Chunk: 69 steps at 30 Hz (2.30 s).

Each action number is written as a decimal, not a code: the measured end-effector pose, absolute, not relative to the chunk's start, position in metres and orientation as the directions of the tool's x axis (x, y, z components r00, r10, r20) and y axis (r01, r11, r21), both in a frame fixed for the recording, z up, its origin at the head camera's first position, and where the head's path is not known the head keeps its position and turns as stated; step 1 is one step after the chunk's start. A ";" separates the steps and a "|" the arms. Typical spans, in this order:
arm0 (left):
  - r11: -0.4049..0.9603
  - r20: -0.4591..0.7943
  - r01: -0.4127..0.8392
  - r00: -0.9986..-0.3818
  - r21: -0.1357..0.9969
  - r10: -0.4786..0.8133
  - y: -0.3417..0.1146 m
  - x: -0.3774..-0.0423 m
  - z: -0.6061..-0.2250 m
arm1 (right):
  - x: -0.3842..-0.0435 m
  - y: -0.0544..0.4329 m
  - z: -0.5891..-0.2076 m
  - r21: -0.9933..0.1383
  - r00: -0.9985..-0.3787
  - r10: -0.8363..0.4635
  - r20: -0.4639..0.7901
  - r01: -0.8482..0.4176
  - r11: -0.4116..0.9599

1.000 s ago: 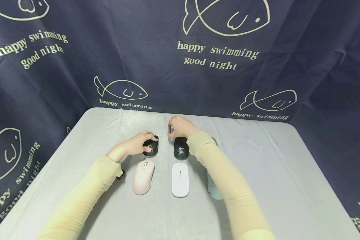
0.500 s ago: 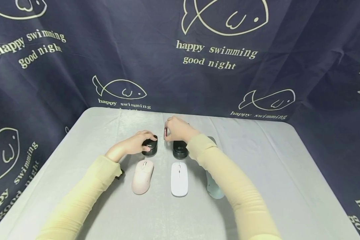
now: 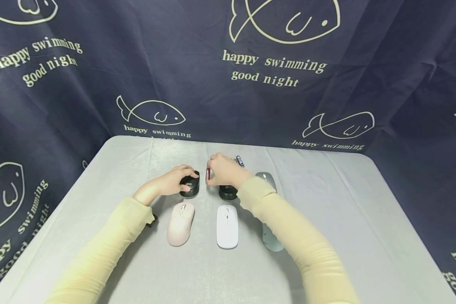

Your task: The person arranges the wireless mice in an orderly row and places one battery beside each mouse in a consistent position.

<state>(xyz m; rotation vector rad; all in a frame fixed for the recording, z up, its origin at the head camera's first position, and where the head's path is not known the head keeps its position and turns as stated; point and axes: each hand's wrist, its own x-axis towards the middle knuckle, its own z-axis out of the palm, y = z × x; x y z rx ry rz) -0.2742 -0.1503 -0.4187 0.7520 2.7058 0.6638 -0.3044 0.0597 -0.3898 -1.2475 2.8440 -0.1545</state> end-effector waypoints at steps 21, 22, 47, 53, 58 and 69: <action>0.760 -0.113 0.427 -0.833 0.489 0.541 -0.151 -0.275 -0.421 | -0.294 0.058 -0.413 -0.112 -0.675 -0.738 -0.015 -0.732 0.672; 0.760 -0.112 0.428 -0.833 0.490 0.542 -0.151 -0.275 -0.420 | -0.294 0.058 -0.414 -0.113 -0.676 -0.737 -0.018 -0.731 0.673; 0.761 -0.116 0.415 -0.838 0.499 0.533 -0.150 -0.273 -0.416 | -0.296 0.058 -0.421 -0.124 -0.683 -0.729 -0.041 -0.721 0.682; 0.756 -0.103 0.422 -0.838 0.500 0.535 -0.150 -0.272 -0.416 | -0.297 0.059 -0.423 -0.121 -0.680 -0.732 -0.031 -0.725 0.678; 0.749 -0.085 0.445 -0.831 0.491 0.549 -0.149 -0.270 -0.415 | -0.298 0.061 -0.426 -0.108 -0.666 -0.746 -0.018 -0.740 0.664; 0.753 -0.095 0.432 -0.835 0.497 0.542 -0.150 -0.272 -0.417 | -0.297 0.067 -0.412 -0.110 -0.676 -0.736 -0.015 -0.731 0.674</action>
